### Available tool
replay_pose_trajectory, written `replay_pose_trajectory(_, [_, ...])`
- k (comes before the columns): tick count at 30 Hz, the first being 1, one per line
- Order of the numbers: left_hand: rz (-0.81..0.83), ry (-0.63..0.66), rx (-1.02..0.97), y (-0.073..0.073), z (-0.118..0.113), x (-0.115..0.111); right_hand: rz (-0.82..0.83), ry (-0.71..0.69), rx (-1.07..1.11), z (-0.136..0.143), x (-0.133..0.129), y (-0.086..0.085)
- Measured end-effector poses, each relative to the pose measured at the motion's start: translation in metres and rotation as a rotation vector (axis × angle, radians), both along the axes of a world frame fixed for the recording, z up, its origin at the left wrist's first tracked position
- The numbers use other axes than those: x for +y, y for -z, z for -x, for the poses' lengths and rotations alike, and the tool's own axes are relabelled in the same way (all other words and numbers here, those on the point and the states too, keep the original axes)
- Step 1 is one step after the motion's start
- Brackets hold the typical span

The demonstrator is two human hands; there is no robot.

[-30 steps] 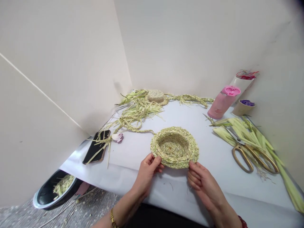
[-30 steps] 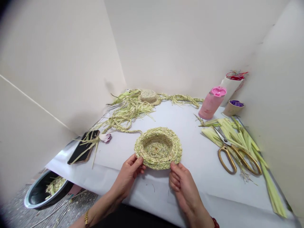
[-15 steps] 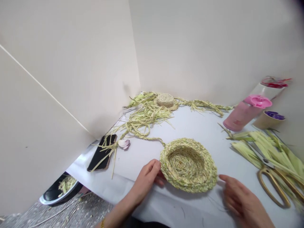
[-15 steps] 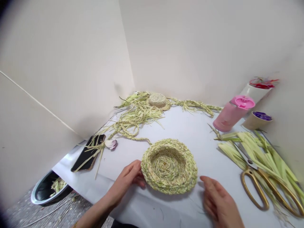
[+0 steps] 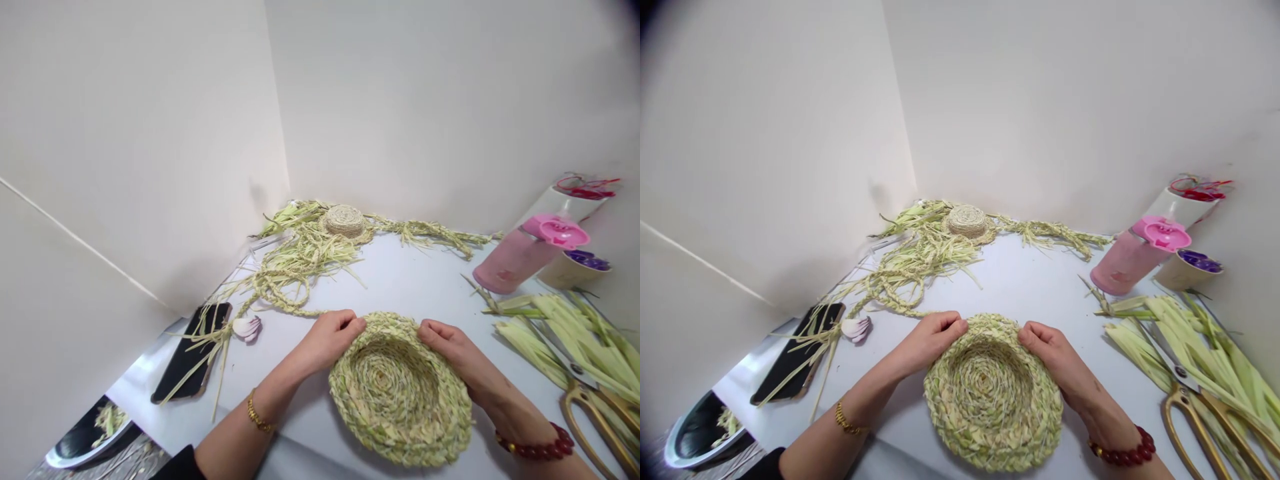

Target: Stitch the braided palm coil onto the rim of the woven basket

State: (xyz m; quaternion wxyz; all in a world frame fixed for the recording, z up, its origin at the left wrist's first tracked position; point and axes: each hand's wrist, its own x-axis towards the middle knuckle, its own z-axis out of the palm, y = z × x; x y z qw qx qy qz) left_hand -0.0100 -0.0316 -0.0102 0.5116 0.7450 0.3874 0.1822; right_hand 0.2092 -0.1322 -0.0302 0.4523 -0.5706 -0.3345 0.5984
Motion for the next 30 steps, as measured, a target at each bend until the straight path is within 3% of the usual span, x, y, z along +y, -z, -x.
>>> replay_pose_trajectory(4, [0.265, -0.092, -0.245, 0.007, -0.005, -0.006, 0.016, 0.035, 0.139, 0.000, -0.003, 0.005])
replay_pose_trajectory(8, [0.512, -0.057, -0.388, 0.008, -0.002, -0.009, 0.025, 0.032, 0.232, 0.000, -0.003, 0.004])
replay_pose_trajectory(11, [0.405, 0.029, -0.259, -0.002, 0.002, -0.003, 0.014, 0.011, 0.165, -0.002, -0.004, 0.002])
replay_pose_trajectory(16, [-0.138, 0.092, 0.057, -0.034, -0.009, -0.001, -0.074, -0.089, -0.019, -0.006, -0.004, -0.010])
replay_pose_trajectory(19, [-0.292, 0.180, 0.123, -0.045, -0.024, -0.009, -0.094, -0.187, -0.114, -0.006, -0.002, -0.021])
replay_pose_trajectory(23, [-0.247, 0.220, 0.065, -0.042, -0.036, -0.015, -0.123, -0.256, -0.196, -0.004, 0.000, -0.028])
replay_pose_trajectory(30, [0.026, 0.089, -0.103, -0.024, -0.039, -0.011, -0.116, -0.274, -0.023, -0.001, 0.001, -0.019])
